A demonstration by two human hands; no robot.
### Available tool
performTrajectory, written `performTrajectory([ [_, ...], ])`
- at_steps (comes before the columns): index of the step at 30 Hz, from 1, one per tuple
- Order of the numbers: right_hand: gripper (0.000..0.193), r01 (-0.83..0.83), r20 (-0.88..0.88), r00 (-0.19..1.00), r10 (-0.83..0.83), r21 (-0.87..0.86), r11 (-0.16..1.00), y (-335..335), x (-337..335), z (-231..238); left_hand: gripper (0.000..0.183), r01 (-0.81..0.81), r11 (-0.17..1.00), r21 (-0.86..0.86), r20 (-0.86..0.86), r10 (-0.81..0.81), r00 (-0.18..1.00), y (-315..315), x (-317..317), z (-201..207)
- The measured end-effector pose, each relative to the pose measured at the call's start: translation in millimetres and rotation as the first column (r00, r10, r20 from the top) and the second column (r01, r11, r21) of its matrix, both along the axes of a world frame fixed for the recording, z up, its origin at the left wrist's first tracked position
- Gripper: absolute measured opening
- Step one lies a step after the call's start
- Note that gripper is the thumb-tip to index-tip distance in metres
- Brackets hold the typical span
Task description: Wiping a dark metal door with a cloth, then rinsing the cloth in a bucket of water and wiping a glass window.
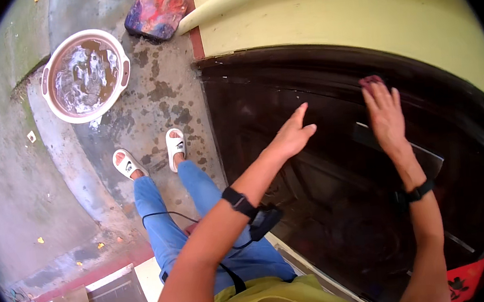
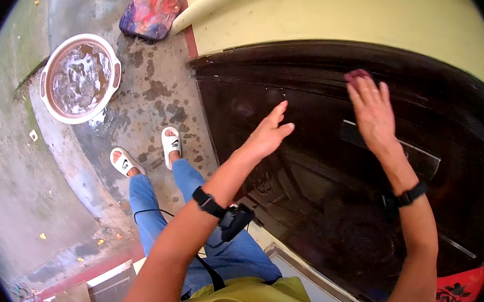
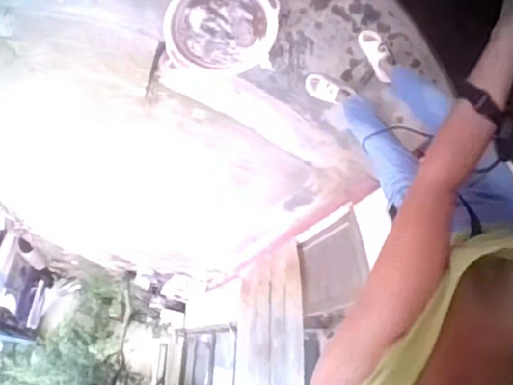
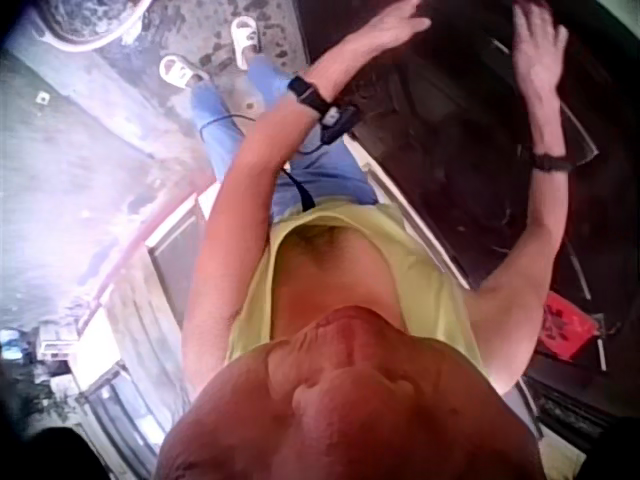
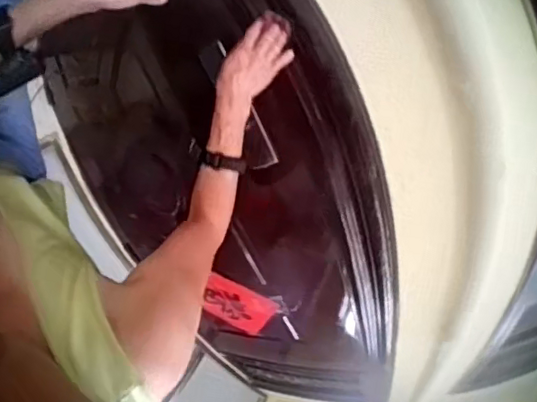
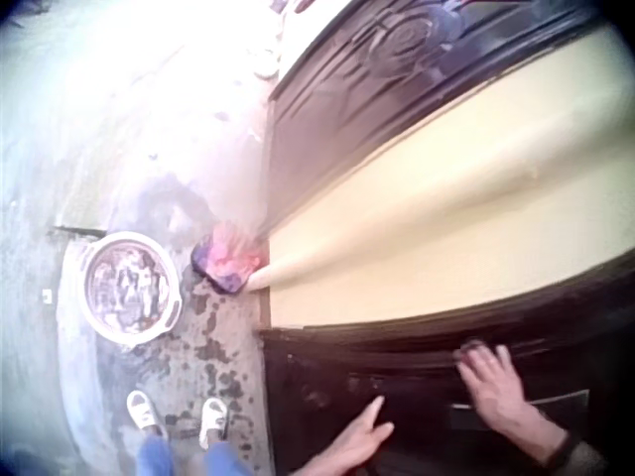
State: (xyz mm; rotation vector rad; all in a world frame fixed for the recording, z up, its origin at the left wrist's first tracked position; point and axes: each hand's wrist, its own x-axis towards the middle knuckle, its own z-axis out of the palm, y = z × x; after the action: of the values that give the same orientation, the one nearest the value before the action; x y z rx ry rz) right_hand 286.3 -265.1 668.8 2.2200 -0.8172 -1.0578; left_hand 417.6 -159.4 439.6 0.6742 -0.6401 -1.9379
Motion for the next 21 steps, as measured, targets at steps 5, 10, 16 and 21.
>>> performTrajectory([
  [5,0.053,0.014,-0.130,0.992,0.005,0.150,0.989,-13.6,2.9,-116.9,0.076,-0.023,1.000,-0.021,0.023,0.023,0.999,-32.6,-30.4,-9.8],
  [10,0.054,0.060,-0.206,0.979,0.003,0.301,0.952,-20.5,14.1,-264.0,0.078,-0.192,0.941,0.280,-0.124,0.233,0.964,-52.6,-67.3,-115.4],
  [16,0.057,0.121,-0.389,0.921,0.040,0.381,0.917,-48.0,-5.2,-389.5,0.074,-0.221,0.790,0.572,-0.308,0.456,0.835,-76.6,-90.9,-208.3],
  [21,0.057,0.070,-0.378,0.917,0.123,0.458,0.886,-48.3,2.9,-505.3,0.073,-0.310,0.649,0.695,-0.266,0.632,0.728,-78.5,-110.7,-326.1],
])
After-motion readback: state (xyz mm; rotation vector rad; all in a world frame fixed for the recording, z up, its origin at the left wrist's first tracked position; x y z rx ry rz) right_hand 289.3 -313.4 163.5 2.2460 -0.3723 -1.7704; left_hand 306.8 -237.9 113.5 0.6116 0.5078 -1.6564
